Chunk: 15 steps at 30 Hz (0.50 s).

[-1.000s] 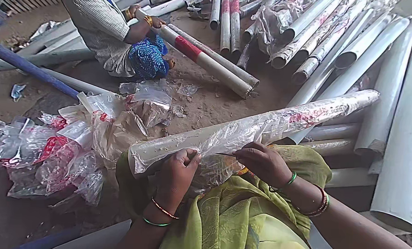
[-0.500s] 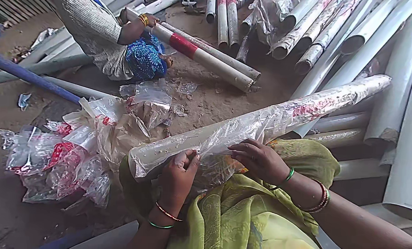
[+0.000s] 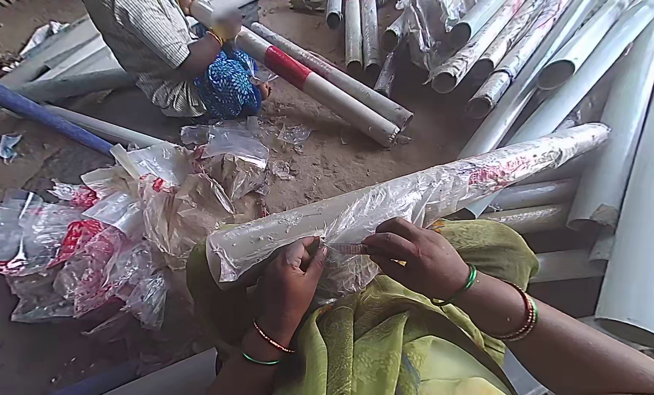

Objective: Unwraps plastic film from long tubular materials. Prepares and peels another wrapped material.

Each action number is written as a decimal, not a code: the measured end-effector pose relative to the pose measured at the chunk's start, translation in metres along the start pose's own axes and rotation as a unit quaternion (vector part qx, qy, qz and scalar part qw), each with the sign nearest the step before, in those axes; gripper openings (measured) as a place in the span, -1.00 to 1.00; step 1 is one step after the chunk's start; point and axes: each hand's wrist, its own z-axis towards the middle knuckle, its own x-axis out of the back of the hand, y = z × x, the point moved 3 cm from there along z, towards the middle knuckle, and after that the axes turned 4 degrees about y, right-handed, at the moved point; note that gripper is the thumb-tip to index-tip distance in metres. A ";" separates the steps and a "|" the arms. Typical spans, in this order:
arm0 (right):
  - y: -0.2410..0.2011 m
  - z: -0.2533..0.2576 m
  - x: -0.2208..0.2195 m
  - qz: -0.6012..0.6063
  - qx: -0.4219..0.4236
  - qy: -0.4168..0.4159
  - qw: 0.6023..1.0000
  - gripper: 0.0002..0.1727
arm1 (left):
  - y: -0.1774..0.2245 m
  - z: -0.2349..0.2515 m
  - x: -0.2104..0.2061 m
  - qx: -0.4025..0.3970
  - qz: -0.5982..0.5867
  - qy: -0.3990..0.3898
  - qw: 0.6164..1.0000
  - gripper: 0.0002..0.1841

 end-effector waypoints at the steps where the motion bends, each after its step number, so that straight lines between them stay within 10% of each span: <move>1: -0.001 0.002 0.000 -0.003 0.000 -0.003 1.000 -0.78 | 0.000 0.000 0.000 -0.003 -0.001 0.001 1.000 -0.64; 15: -0.022 0.079 0.030 -0.102 0.117 -0.128 0.979 -0.80 | -0.002 -0.001 -0.002 -0.007 0.018 0.009 1.000 -0.68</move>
